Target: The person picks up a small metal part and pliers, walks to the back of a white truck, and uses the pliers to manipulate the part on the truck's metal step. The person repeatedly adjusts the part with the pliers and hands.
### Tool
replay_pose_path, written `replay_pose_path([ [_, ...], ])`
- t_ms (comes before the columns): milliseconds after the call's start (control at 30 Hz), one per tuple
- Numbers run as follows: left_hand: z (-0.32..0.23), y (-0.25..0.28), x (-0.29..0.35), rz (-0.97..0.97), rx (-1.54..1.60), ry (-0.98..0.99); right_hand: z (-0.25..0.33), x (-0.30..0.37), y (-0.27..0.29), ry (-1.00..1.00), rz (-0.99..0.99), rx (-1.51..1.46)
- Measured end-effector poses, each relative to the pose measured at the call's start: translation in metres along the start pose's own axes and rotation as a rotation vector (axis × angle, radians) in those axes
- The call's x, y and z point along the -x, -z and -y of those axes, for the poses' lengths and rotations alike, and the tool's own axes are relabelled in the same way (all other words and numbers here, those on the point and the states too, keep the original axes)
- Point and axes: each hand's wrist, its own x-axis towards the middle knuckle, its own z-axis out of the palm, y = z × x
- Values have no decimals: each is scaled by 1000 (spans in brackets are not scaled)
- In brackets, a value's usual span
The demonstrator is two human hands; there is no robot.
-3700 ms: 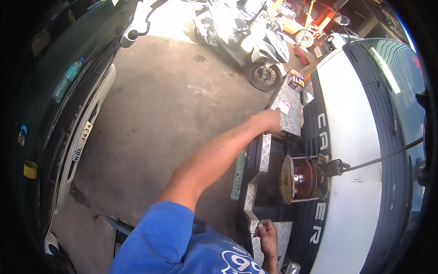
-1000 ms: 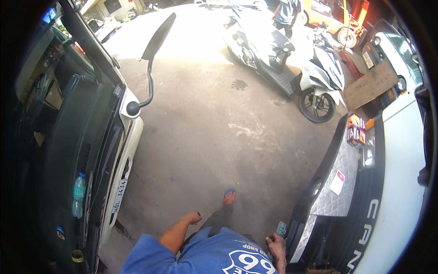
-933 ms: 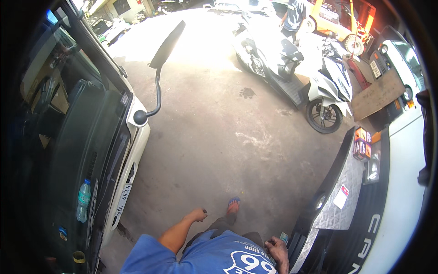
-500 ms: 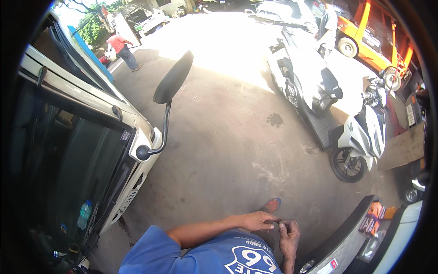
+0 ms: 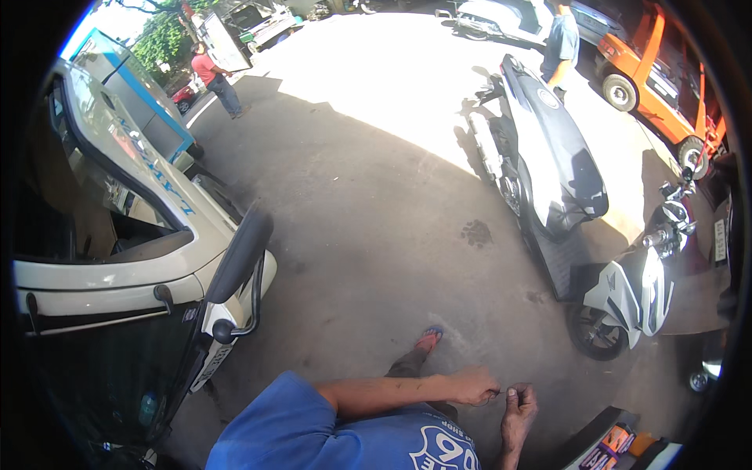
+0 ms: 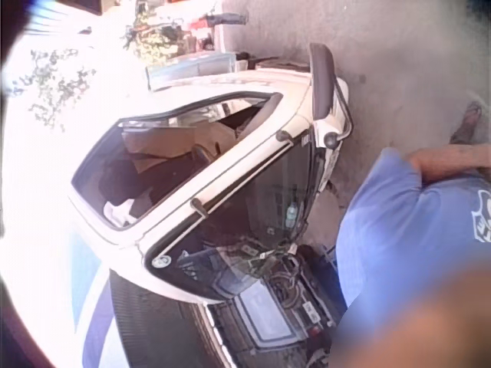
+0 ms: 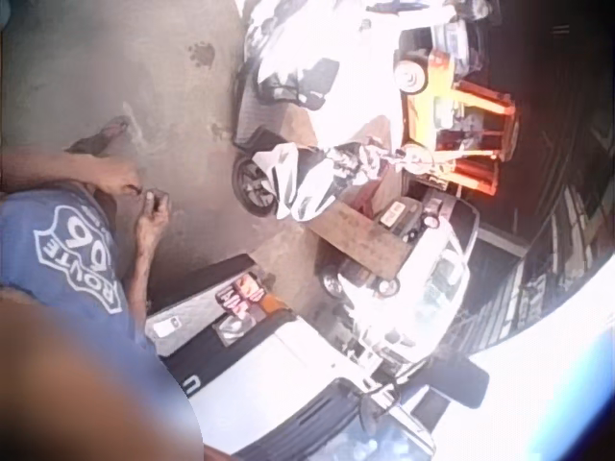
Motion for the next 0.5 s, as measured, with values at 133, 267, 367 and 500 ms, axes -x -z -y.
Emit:
replay_pose_path([
  [133,12,30,-47,112,-136,-130,17,-17,-3,28,-204,196],
  [267,19,58,-79,154,-237,-208,26,-41,-18,-48,-347,199],
  [367,24,73,-97,173,-230,-163,28,-61,-31,17,-416,278],
  [500,24,88,-115,184,-211,-142,33,-80,-35,75,-474,395],
])
